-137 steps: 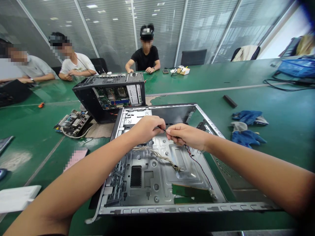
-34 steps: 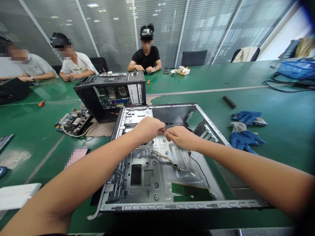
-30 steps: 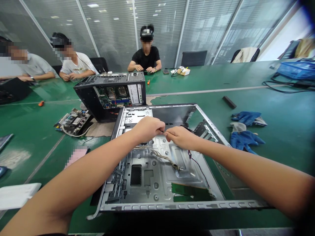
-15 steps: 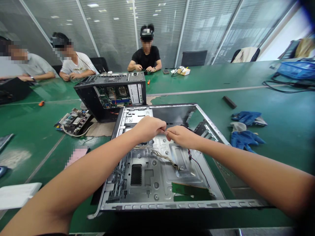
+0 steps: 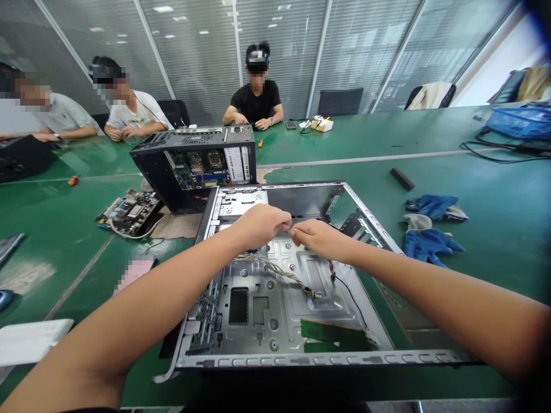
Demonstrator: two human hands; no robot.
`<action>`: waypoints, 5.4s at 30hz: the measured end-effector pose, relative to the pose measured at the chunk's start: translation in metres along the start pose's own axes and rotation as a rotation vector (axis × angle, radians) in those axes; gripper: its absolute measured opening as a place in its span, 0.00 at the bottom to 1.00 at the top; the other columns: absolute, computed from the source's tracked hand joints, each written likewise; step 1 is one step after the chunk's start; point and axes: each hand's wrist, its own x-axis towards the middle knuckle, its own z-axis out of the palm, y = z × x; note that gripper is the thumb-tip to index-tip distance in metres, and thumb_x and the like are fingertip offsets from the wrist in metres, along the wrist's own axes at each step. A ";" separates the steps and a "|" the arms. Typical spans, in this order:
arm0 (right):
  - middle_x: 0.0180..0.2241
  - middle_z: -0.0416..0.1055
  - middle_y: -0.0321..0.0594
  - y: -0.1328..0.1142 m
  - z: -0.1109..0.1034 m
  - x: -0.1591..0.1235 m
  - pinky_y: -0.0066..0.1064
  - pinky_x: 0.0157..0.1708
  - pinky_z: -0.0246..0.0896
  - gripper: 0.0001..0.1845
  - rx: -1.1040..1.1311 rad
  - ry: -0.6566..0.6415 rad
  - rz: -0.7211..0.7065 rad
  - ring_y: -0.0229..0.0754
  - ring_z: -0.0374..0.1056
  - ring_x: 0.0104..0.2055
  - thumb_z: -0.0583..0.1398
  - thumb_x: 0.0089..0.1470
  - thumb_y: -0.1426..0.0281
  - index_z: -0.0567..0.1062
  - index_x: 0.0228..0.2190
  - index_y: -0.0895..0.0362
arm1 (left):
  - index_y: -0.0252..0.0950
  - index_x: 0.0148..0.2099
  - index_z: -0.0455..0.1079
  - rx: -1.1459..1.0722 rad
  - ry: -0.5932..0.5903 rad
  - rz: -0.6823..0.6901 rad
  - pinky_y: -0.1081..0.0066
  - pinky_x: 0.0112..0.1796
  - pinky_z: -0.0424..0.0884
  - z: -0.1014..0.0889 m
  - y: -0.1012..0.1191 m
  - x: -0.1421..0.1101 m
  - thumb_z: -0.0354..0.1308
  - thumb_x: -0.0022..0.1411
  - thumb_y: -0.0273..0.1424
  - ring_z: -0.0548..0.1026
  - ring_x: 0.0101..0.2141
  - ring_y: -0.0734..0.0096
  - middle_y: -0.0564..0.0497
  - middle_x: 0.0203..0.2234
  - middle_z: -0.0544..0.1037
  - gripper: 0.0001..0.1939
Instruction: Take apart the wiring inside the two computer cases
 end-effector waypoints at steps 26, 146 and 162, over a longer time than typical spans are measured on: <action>0.23 0.69 0.39 0.004 0.003 0.002 0.33 0.33 0.50 0.18 -0.136 0.038 -0.108 0.40 0.61 0.28 0.48 0.63 0.67 0.67 0.23 0.56 | 0.39 0.38 0.77 0.091 -0.054 0.031 0.68 0.34 0.60 -0.002 0.002 0.002 0.54 0.66 0.30 0.74 0.30 0.70 0.50 0.30 0.81 0.10; 0.17 0.55 0.30 0.004 0.005 0.001 0.30 0.23 0.46 0.17 0.353 -0.081 -0.008 0.34 0.50 0.19 0.50 0.63 0.64 0.71 0.28 0.58 | 0.39 0.38 0.77 0.119 -0.046 0.048 0.67 0.37 0.63 0.001 -0.002 0.003 0.52 0.67 0.29 0.76 0.34 0.69 0.51 0.31 0.81 0.11; 0.18 0.53 0.29 0.002 0.009 0.001 0.29 0.20 0.40 0.18 0.626 -0.124 0.080 0.32 0.45 0.19 0.51 0.64 0.62 0.70 0.27 0.58 | 0.38 0.38 0.76 0.146 -0.059 0.070 0.67 0.36 0.62 0.001 0.000 0.002 0.52 0.65 0.24 0.76 0.34 0.68 0.51 0.31 0.81 0.11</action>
